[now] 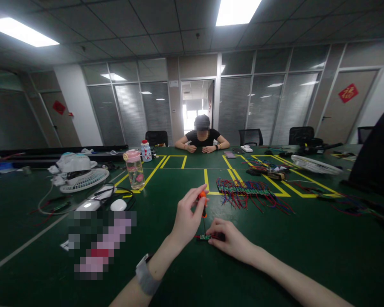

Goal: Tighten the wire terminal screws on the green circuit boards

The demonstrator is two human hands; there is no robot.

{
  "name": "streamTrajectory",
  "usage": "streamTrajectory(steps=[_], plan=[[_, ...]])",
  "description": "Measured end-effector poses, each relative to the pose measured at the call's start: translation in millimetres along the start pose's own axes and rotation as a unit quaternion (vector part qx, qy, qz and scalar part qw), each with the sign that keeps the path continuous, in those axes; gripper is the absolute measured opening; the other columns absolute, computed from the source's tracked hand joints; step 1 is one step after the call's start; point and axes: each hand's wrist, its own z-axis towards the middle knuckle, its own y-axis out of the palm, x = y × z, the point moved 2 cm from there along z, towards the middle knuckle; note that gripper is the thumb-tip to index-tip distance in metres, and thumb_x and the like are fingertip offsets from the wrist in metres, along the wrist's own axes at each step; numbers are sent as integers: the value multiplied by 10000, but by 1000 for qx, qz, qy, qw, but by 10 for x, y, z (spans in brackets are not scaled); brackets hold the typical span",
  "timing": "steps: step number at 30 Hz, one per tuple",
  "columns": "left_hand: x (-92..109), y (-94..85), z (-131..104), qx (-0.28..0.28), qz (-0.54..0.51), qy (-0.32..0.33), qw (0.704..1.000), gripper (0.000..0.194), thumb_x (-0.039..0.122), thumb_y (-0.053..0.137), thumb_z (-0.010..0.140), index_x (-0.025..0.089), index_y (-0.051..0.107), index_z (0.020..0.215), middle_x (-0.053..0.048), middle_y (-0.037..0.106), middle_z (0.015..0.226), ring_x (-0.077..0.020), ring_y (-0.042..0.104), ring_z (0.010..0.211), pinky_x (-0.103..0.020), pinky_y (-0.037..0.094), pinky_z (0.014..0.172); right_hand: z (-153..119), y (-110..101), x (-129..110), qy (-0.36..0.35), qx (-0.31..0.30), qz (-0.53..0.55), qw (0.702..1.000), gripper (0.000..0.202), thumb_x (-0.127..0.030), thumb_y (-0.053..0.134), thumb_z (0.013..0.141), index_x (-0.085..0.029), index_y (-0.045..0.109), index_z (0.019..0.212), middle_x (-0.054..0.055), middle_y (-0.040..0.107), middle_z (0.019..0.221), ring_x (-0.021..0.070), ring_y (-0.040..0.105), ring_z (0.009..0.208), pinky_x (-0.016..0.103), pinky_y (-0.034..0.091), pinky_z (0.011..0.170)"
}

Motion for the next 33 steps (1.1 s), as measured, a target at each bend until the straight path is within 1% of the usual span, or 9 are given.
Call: streamTrajectory(steps=[4, 6, 9, 12, 15, 18, 24, 27, 33], plan=[[24, -5, -29, 88, 105, 19, 990, 156, 263, 610, 869, 221, 683, 1002, -27, 548, 904, -167, 591, 824, -302, 531, 759, -4, 17, -6, 4, 11, 6, 1000, 163, -61, 657, 775, -173, 730, 869, 27, 618, 880, 147, 581, 719, 228, 461, 645], [31, -5, -48, 103, 124, 19, 987, 184, 277, 588, 881, 230, 681, 1033, -35, 525, 949, -176, 587, 867, -330, 526, 813, -2, 21, -8, 8, 14, 8, 1000, 160, -56, 660, 768, -171, 729, 856, 26, 615, 872, 144, 577, 711, 225, 456, 637], [5, 10, -49, 62, 68, 9, 996, 315, 260, 443, 955, 244, 600, 1227, -74, 542, 1161, -190, 596, 1021, -341, 519, 884, -2, 21, -8, 12, 14, 9, 1000, 160, -56, 658, 768, -169, 730, 855, 26, 611, 871, 141, 573, 704, 223, 452, 631], [-49, 11, -23, 35, -1, -25, 999, 354, 266, 442, 958, 225, 550, 1292, -77, 615, 1155, -171, 647, 925, -299, 558, 780, -7, 24, -10, 9, 25, 8, 1000, 184, -56, 661, 764, -172, 723, 891, 19, 605, 847, 144, 569, 706, 226, 451, 641], [-54, -16, 1, 48, 22, -34, 998, 317, 285, 583, 887, 224, 628, 1195, -47, 664, 988, -169, 651, 821, -263, 551, 667, -10, 31, -14, 10, 39, 0, 999, 180, -55, 664, 759, -166, 709, 892, 14, 598, 815, 150, 563, 709, 230, 447, 641], [-3, -46, 1, 75, 90, -7, 993, 221, 298, 662, 828, 227, 701, 1033, -23, 612, 876, -169, 616, 800, -278, 533, 703, -8, 37, -24, 13, 40, -10, 999, 135, -51, 664, 757, -162, 705, 822, 22, 604, 824, 154, 562, 715, 232, 439, 636], [-28, -17, -16, 46, 1, -13, 999, 366, 267, 379, 976, 229, 588, 1275, -86, 607, 1179, -186, 636, 996, -328, 544, 847, -8, 25, -53, 10, 41, -7, 999, 143, -47, 654, 768, -169, 701, 826, 21, 602, 827, 154, 566, 718, 232, 440, 641], [-37, -7, -7, 29, -22, -18, 999, 338, 273, 460, 950, 219, 596, 1256, -80, 661, 1110, -180, 664, 910, -304, 575, 764, -11, 24, -53, 10, 44, -7, 999, 146, -43, 644, 779, -165, 693, 842, 23, 600, 834, 156, 567, 724, 233, 446, 650], [41, -51, -2, 57, 96, 18, 994, 204, 270, 615, 861, 225, 701, 1041, -49, 617, 967, -186, 625, 881, -329, 540, 814, -19, 31, -25, 11, 39, -17, 999, 144, -37, 650, 776, -164, 691, 829, 19, 584, 830, 155, 559, 725, 232, 440, 647]])
